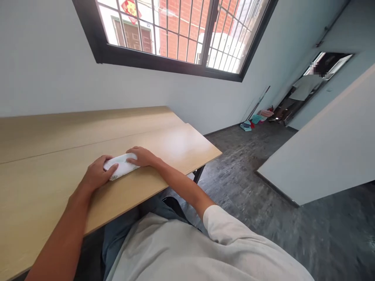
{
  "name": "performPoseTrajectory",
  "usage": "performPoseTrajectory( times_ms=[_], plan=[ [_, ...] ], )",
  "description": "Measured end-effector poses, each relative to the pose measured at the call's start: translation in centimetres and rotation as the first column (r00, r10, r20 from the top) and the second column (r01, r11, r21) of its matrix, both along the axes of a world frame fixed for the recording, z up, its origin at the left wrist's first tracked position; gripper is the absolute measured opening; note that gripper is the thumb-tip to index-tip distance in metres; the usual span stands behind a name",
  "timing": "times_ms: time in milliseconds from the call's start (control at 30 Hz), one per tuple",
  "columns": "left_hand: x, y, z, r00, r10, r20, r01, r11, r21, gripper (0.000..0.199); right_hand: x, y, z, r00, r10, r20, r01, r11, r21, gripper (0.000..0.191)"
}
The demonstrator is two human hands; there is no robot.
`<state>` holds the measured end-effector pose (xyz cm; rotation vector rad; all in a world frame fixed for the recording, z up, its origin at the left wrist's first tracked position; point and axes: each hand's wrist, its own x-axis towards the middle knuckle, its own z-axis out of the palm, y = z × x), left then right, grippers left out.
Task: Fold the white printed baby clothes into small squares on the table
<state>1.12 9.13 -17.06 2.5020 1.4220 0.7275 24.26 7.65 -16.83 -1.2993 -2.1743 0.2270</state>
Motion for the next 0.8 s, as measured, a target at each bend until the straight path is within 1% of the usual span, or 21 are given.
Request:
performPoseTrajectory(
  times_ms=[33, 100, 200, 300, 400, 500, 567, 667, 700, 733, 800],
  plan=[
    [0.1, -0.4, 0.1, 1.000, -0.017, 0.018, 0.017, 1.000, 0.000, 0.058, -0.2, -0.1, -0.1, 0.999, 0.034, -0.006, -0.034, 0.999, 0.011, 0.029],
    [0.3, -0.8, 0.3, 0.998, -0.059, 0.036, 0.060, 0.998, -0.001, 0.064, -0.6, -0.1, -0.3, 0.998, 0.061, -0.025, -0.060, 0.998, 0.034, 0.027],
    [0.4, -0.5, 0.2, 0.996, -0.086, 0.010, 0.086, 0.994, -0.069, 0.069, -1.1, 0.2, -0.6, 0.998, 0.033, -0.058, -0.031, 0.999, 0.039, 0.024],
    [0.3, 0.2, 0.1, 0.999, -0.031, 0.014, 0.032, 0.992, -0.120, 0.062, -1.0, 0.6, -0.8, 0.996, 0.016, -0.088, -0.016, 1.000, -0.001, 0.025],
    [0.1, 0.4, 0.3, 0.996, 0.069, 0.060, -0.064, 0.995, -0.081, 0.052, -0.4, 0.9, -0.6, 0.994, -0.047, -0.099, 0.044, 0.998, -0.036, 0.023],
    [0.0, 0.1, 0.6, 0.987, 0.128, 0.096, -0.124, 0.992, -0.038, 0.050, 0.0, 0.7, -0.3, 0.983, -0.139, -0.117, 0.132, 0.989, -0.061, 0.022],
    [0.0, -0.2, 0.7, 0.988, 0.121, 0.096, -0.119, 0.993, -0.023, 0.052, 0.0, 0.4, -0.1, 0.980, -0.155, -0.128, 0.147, 0.987, -0.070, 0.027],
    [0.2, -0.5, 0.7, 0.996, 0.064, 0.067, -0.063, 0.998, -0.007, 0.057, -0.1, 0.0, 0.2, 0.988, -0.117, -0.097, 0.109, 0.991, -0.082, 0.042],
    [0.3, -0.4, 0.6, 0.997, 0.060, 0.059, -0.059, 0.998, -0.007, 0.057, -0.1, -0.1, 0.3, 0.990, -0.105, -0.092, 0.098, 0.992, -0.085, 0.043],
    [0.3, -0.3, 0.6, 0.996, 0.066, 0.052, -0.066, 0.998, -0.012, 0.056, -0.1, -0.1, 0.3, 0.990, -0.100, -0.096, 0.091, 0.992, -0.088, 0.041],
    [0.1, 0.0, 0.3, 0.994, 0.093, 0.050, -0.092, 0.995, -0.028, 0.053, -0.1, -0.1, 0.4, 0.986, -0.113, -0.123, 0.102, 0.991, -0.090, 0.031]
  ],
)
